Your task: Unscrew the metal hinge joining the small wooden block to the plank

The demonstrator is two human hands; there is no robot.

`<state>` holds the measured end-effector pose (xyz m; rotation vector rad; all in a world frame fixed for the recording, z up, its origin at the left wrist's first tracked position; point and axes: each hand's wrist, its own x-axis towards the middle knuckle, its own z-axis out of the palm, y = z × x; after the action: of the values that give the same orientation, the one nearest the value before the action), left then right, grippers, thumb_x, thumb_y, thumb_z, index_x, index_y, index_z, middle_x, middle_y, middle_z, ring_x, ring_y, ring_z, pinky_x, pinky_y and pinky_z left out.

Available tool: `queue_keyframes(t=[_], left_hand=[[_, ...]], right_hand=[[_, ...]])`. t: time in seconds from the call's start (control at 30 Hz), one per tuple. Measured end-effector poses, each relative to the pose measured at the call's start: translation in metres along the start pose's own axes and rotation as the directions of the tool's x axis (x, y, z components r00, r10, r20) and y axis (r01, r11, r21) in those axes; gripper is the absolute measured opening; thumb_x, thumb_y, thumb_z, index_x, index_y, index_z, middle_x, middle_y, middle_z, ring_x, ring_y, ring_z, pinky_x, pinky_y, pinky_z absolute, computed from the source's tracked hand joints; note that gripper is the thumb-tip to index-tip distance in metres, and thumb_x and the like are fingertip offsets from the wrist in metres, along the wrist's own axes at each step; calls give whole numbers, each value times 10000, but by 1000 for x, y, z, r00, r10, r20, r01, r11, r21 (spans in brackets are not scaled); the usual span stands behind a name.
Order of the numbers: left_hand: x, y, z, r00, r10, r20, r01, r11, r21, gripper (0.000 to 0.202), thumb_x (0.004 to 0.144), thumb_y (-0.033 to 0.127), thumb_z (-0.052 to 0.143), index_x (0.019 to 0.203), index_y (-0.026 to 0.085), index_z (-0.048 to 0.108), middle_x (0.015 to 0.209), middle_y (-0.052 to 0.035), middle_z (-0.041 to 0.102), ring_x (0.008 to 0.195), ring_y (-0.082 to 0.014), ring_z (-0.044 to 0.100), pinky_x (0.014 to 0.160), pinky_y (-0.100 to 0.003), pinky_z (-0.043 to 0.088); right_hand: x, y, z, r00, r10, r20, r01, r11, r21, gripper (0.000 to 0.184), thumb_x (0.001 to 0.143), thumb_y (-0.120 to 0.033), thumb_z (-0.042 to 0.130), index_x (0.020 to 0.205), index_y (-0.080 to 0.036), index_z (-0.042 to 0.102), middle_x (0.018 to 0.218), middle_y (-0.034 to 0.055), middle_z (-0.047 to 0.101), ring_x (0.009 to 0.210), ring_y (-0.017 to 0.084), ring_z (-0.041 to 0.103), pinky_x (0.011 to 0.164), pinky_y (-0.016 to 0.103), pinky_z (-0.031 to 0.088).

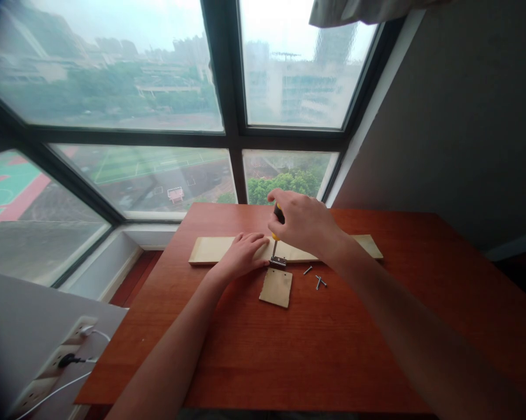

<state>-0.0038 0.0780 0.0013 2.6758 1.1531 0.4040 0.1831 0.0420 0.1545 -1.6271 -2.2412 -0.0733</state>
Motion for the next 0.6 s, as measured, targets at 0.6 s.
queue_keyframes(t=[0.6], left_hand=[[5,3,-9,997,44,-69,-58,975,-213,199,785,235,656,982,253,684,1044,-44,645,1018,-230,585,905,-355,462]], right_hand=[[-3,4,-2,1000,-14,21,13,998,61,403,774,-238,549,1177,-239,559,1076,26,697,820,197,640,631,298,415]])
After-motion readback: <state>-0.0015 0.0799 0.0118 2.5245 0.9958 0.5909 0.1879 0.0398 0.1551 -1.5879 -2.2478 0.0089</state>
